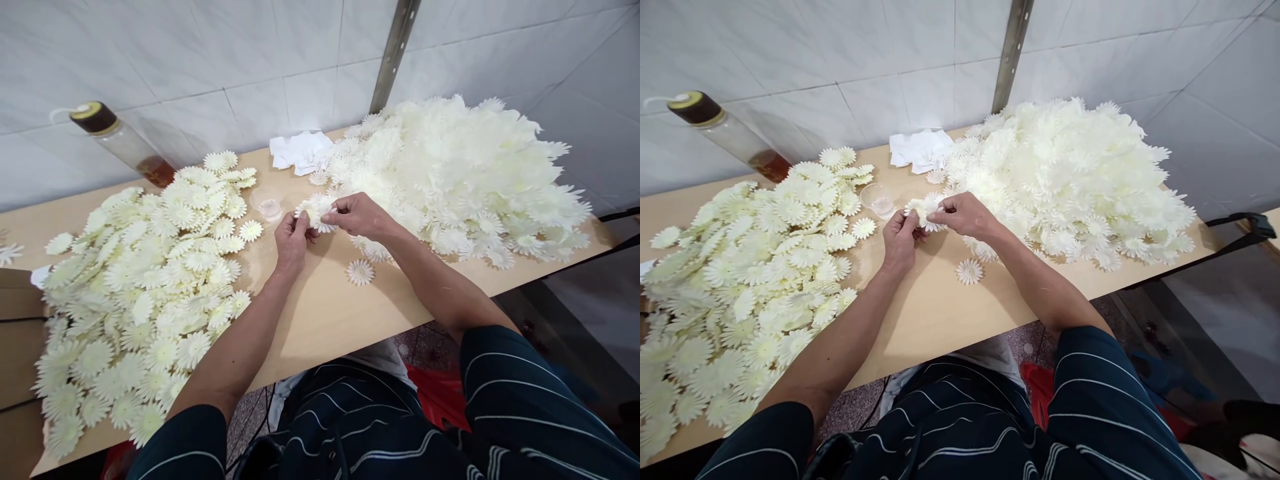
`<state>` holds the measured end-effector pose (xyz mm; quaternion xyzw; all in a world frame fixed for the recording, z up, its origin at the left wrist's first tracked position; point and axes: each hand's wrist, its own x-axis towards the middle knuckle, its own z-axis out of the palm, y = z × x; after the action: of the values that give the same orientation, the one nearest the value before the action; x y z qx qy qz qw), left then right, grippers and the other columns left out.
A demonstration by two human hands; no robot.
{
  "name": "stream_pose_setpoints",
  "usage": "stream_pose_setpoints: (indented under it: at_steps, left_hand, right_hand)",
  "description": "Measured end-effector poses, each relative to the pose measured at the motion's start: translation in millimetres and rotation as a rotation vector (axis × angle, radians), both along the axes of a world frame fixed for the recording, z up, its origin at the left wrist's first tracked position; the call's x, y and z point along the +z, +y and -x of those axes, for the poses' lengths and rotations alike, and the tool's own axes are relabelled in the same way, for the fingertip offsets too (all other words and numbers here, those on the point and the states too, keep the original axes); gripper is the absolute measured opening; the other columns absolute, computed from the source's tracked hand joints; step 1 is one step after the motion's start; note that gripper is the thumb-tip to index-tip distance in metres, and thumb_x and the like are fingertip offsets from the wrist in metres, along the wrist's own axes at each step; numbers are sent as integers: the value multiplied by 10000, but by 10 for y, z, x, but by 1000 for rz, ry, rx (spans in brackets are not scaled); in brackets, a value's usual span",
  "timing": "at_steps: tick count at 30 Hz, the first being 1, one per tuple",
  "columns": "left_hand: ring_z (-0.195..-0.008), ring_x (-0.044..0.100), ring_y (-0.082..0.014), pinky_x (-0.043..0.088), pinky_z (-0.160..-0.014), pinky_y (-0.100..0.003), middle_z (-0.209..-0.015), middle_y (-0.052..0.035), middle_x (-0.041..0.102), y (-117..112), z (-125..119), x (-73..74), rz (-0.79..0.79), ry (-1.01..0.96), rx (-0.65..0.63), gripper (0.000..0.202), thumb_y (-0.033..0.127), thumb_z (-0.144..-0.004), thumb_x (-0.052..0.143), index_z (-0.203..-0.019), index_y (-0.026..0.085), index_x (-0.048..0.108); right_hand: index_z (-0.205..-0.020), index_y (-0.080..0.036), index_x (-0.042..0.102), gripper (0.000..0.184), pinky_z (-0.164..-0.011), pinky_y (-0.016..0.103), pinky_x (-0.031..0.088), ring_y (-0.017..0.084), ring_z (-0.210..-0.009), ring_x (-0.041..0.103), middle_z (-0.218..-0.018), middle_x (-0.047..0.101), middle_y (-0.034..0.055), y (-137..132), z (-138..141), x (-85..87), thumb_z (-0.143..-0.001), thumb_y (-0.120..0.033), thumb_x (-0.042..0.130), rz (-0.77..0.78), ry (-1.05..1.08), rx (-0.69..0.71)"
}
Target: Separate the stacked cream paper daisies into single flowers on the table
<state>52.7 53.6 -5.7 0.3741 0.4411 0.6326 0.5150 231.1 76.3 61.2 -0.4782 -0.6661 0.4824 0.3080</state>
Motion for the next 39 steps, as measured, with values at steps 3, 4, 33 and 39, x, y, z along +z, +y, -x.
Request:
stream_pose_setpoints:
  at_steps: [3,4,33,39]
  left_hand:
    - [-508,634,-114,493,-474,-217,-599,54,655,13,3,16,30,-34,17,532,659,-843,934,-813,226,625]
    - [-503,631,-111,495,-473,-218,-606,57,658,14,0,19,35,-45,27,540,668,-835,935,-812,228,622]
    - [-496,617,-119,450,-459,-214,-619,35,663,17,7,-27,-4,18,35,412,538,-856,936,-820,197,708]
    - [-500,604,-99,453,-461,-201,-618,23,677,4,-2,-13,-5,51,20,375,502,-820,948,-841,175,765]
  right_hand:
    - [-715,-206,647,608,-505,289,216,79,-511,304,-532,397,-87,12,-20,2,-723,-743,930,21,74,-2]
    - [-734,-207,657,605,-498,286,213,79,-504,302,-527,403,-89,18,-21,-6,-720,-746,932,20,92,-11]
    - [-650,-204,603,629,-573,308,321,133,-587,480,-614,570,19,155,-165,-23,-1024,-705,668,-227,-126,-299]
    - [-1176,-139,766,296,-885,410,568,260,-909,721,-1005,801,126,333,-356,-76,-969,-348,800,-380,-276,-504]
